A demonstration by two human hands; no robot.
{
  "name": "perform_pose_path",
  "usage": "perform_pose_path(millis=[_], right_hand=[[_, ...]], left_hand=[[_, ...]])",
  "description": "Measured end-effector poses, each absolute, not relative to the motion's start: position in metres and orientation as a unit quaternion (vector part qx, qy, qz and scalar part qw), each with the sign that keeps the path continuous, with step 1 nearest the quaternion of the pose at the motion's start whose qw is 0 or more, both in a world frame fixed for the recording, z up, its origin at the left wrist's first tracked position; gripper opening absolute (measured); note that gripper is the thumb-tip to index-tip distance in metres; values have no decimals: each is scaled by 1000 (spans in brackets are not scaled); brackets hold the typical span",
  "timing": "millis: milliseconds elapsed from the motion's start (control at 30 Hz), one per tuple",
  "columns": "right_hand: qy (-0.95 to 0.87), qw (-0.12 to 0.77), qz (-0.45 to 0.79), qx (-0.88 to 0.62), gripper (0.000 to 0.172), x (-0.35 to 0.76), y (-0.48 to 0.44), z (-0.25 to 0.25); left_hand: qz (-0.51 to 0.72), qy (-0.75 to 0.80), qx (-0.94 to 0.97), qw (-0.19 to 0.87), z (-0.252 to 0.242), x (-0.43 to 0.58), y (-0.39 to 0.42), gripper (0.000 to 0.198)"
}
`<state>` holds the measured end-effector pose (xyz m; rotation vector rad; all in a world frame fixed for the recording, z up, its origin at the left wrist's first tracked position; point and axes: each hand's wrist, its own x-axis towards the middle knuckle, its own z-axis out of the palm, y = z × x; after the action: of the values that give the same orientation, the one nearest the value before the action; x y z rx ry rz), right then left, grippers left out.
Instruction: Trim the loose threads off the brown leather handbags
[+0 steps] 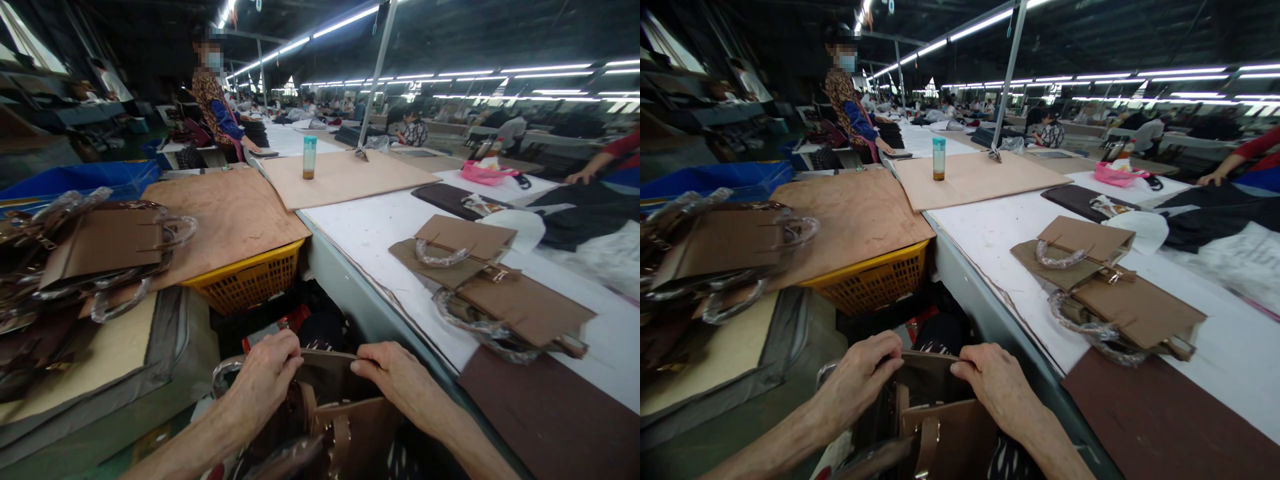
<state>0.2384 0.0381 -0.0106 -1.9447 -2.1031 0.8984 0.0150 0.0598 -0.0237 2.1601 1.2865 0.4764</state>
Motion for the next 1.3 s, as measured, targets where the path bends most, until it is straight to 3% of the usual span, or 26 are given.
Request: perform_pose_path(millis=[467, 700, 933, 1300], right_hand=[[-738, 32, 241, -630, 16, 231, 49, -16], [-726, 78, 275, -626, 23, 228, 53, -14], [-665, 61, 407, -624, 24, 233, 57, -9], [-669, 54, 421, -610, 30, 235, 54, -10]], left_hand=[[166, 496, 801, 290, -24, 21, 61, 15], [158, 506, 794, 297, -21, 23, 62, 14], [147, 511, 789, 306, -18, 25, 62, 13], [130, 531, 777, 312, -13, 30, 59, 12]])
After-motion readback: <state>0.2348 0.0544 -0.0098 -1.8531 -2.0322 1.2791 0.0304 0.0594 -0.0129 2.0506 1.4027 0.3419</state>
